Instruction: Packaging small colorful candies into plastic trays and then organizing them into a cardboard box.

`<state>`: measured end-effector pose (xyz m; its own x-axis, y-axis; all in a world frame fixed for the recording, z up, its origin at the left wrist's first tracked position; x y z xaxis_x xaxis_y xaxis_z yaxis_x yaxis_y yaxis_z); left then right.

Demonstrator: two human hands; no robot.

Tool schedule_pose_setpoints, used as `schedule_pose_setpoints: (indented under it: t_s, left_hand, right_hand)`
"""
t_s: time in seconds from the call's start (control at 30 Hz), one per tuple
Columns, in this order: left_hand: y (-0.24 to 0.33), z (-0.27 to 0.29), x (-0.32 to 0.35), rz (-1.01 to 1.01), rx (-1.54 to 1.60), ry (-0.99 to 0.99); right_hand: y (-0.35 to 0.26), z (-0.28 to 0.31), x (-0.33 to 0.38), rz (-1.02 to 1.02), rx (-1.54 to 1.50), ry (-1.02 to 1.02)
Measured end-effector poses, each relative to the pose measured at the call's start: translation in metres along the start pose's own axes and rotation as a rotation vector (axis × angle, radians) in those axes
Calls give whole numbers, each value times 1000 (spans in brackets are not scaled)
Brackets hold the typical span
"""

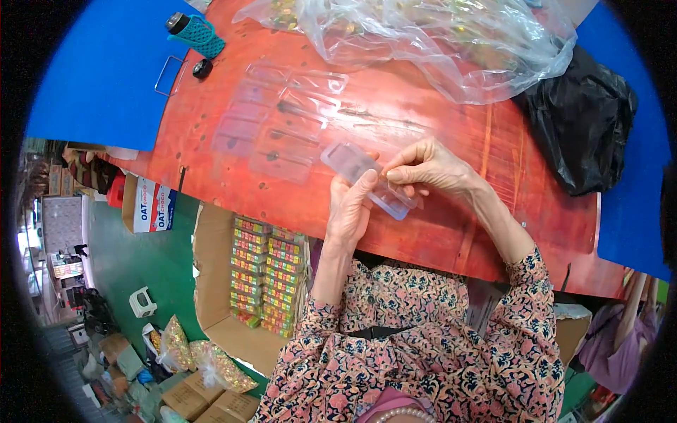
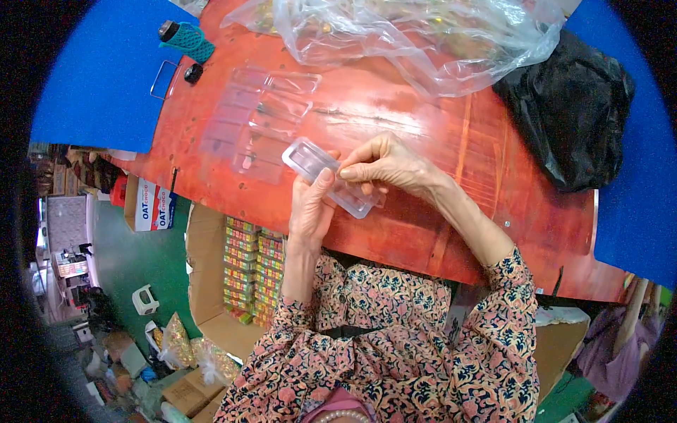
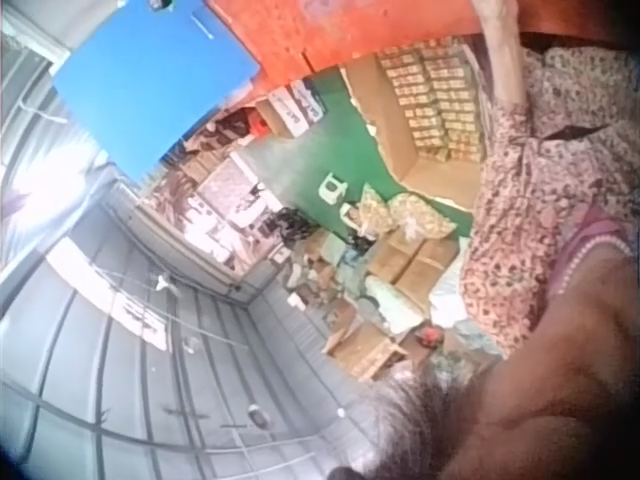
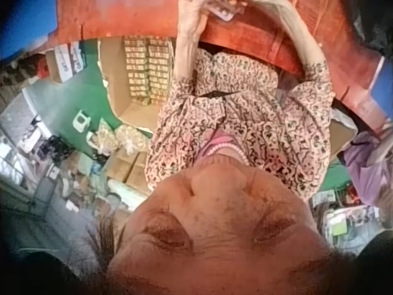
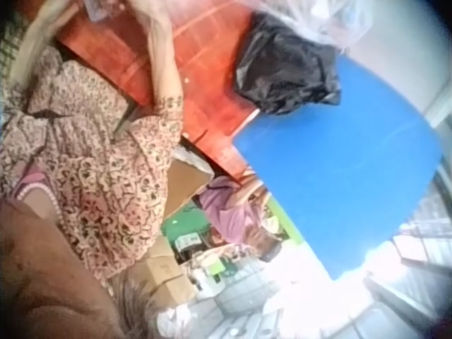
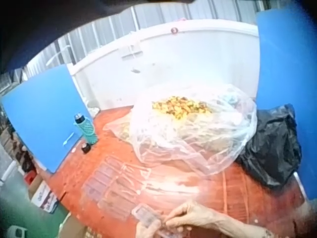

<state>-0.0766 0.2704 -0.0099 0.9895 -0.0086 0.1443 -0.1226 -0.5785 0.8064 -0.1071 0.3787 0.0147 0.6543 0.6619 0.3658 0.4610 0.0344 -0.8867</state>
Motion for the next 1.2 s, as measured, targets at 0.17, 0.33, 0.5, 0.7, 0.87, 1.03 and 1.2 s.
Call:
schedule_pose_setpoints:
  t_s: [0.17,0.33,0.5,0.7,0.87,1.03,1.2]
  left_hand:
    - [1,-4,0,10,-8,-56]
    - [0,-1,0,26,3,-93]
    - [-2,4,-3,16,24,-61]
    - [-9,9,2,91,71,18]
    - [-5,-5,4,55,236,-57]
    - [5,-2,8,34,181,-66]
    - [0,2,7,26,145,-42]
  right_hand:
    - [4,0,-2,8,3,-11]
    - [1,-6,-1,23,-50,-44]
    - [-11,-10,5,98,55,87]
    - [-74,8,4,725,1420,849]
    - [-41,41,-51,613,1732,778]
    - [-60,22,-22,718,1534,776]
    - [-43,-37,-3,339,567,-19]
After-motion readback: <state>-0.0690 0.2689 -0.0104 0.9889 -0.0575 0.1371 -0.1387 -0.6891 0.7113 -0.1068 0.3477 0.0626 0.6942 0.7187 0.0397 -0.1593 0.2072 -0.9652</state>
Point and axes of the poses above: each hand's wrist, its own x-axis away from the middle knuckle, its own z-axis out of the back of the hand, y = z × x, the point moved 9 cm from there along -x, towards the middle knuckle, and after that the axes turned 7 degrees about -z, right-handed, at the moved point
